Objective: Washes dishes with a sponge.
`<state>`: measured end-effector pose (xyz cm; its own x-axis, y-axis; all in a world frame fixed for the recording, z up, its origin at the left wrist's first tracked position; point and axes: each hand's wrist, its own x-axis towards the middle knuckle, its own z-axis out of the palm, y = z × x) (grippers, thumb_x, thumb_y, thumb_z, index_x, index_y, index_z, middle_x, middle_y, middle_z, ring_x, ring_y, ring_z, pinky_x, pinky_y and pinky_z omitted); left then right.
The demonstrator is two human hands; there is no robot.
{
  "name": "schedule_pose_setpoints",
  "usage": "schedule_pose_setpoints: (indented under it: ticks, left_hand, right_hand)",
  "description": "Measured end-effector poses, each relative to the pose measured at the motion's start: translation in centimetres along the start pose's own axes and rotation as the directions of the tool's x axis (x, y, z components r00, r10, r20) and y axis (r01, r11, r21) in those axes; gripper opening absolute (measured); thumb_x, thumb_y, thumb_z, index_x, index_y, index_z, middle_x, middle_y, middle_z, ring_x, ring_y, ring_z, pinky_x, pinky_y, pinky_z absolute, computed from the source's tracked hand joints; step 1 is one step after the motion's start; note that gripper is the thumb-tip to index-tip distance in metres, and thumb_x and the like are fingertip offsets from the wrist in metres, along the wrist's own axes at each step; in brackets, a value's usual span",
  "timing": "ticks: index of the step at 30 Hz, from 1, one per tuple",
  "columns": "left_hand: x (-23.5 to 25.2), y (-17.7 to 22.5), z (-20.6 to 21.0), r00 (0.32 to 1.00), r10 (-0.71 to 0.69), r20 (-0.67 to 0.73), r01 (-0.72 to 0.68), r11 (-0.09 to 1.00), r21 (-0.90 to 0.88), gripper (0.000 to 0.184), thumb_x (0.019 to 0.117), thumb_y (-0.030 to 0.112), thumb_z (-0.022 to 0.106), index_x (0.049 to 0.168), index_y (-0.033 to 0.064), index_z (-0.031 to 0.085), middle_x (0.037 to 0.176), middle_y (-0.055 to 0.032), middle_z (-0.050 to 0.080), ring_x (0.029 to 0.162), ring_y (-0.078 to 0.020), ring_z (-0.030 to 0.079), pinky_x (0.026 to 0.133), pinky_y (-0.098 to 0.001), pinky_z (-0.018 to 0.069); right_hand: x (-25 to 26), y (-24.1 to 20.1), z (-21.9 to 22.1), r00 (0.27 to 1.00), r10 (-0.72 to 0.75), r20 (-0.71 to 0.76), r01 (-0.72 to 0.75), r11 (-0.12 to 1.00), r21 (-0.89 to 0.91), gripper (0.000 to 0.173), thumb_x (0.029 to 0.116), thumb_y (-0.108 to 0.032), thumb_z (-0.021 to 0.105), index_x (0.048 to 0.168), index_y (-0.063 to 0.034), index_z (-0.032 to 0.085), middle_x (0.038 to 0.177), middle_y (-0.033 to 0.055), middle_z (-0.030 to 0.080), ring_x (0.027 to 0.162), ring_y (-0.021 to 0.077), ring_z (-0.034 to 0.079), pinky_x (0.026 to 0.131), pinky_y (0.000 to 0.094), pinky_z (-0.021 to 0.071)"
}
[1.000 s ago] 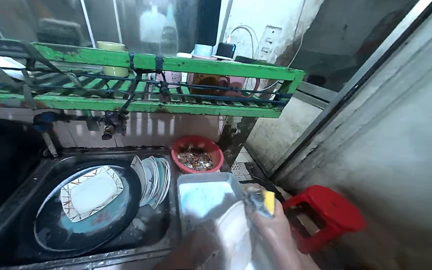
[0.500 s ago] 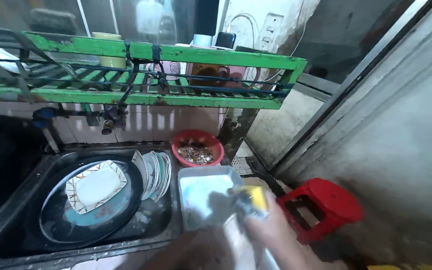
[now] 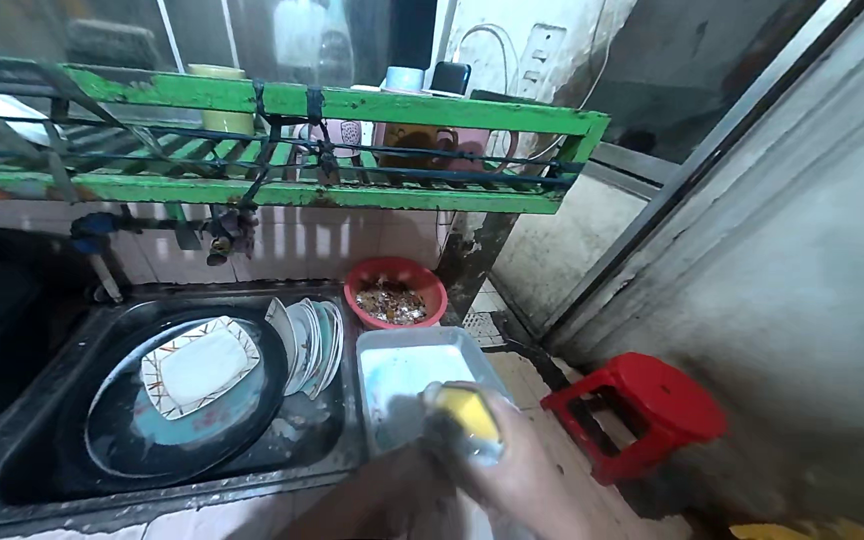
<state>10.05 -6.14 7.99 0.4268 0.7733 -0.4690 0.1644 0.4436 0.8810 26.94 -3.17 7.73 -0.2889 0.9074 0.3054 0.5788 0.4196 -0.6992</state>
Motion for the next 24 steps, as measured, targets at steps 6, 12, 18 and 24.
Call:
schedule_pose_setpoints:
  ticks: [6, 12, 18, 24]
  left_hand:
    - [0.9, -3.9, -0.6, 0.999, -0.029, 0.045, 0.027, 0.999, 0.036, 0.043, 0.0932, -0.004, 0.055, 0.136, -0.0058, 0.049, 0.115, -0.0168, 0.062, 0.100, -0.0207, 0.061, 0.091, -0.0412, 0.0511]
    - [0.4, -1.7, 0.4, 0.994, 0.052, -0.093, -0.062, 0.992, -0.108, 0.028, 0.0931, -0.008, 0.053, 0.120, -0.0006, 0.055, 0.096, -0.0015, 0.058, 0.084, -0.0066, 0.057, 0.078, -0.0262, 0.0507]
    - [-0.1, -2.2, -0.7, 0.880, 0.141, -0.454, -0.372, 0.798, -0.474, 0.018, 0.0810, -0.010, 0.054, 0.084, 0.0071, 0.058, 0.073, -0.0023, 0.065, 0.067, -0.0131, 0.065, 0.063, -0.0329, 0.0572]
    - [0.6, -2.4, -0.1, 0.861, 0.159, -0.484, -0.408, 0.782, -0.471, 0.015, 0.0804, -0.008, 0.055, 0.087, 0.0054, 0.057, 0.077, -0.0043, 0.064, 0.072, -0.0153, 0.066, 0.066, -0.0356, 0.0574]
  right_hand:
    - [1.4, 5.5, -2.0, 0.835, 0.548, -0.046, -0.516, 0.810, 0.278, 0.084, 0.0741, -0.017, 0.079, 0.148, 0.0011, 0.042, 0.120, 0.0226, 0.064, 0.102, 0.0295, 0.067, 0.087, 0.0501, 0.0569]
    - [1.7, -1.8, -0.2, 0.996, 0.063, 0.069, -0.064, 0.998, 0.009, 0.059, 0.0771, -0.030, 0.080, 0.126, -0.0007, 0.066, 0.109, 0.0148, 0.073, 0.102, 0.0248, 0.071, 0.091, 0.0473, 0.0573]
    - [1.6, 6.1, -0.9, 0.833, 0.515, -0.202, -0.434, 0.835, 0.338, 0.074, 0.0769, -0.018, 0.079, 0.142, 0.0019, 0.051, 0.121, 0.0206, 0.066, 0.104, 0.0259, 0.067, 0.089, 0.0478, 0.0565]
    - [-1.1, 1.8, 2.5, 0.948, -0.114, -0.296, 0.120, 0.993, 0.001, 0.064, 0.0748, -0.035, 0.079, 0.120, 0.0093, 0.065, 0.118, 0.0245, 0.067, 0.114, 0.0313, 0.062, 0.101, 0.0444, 0.0496]
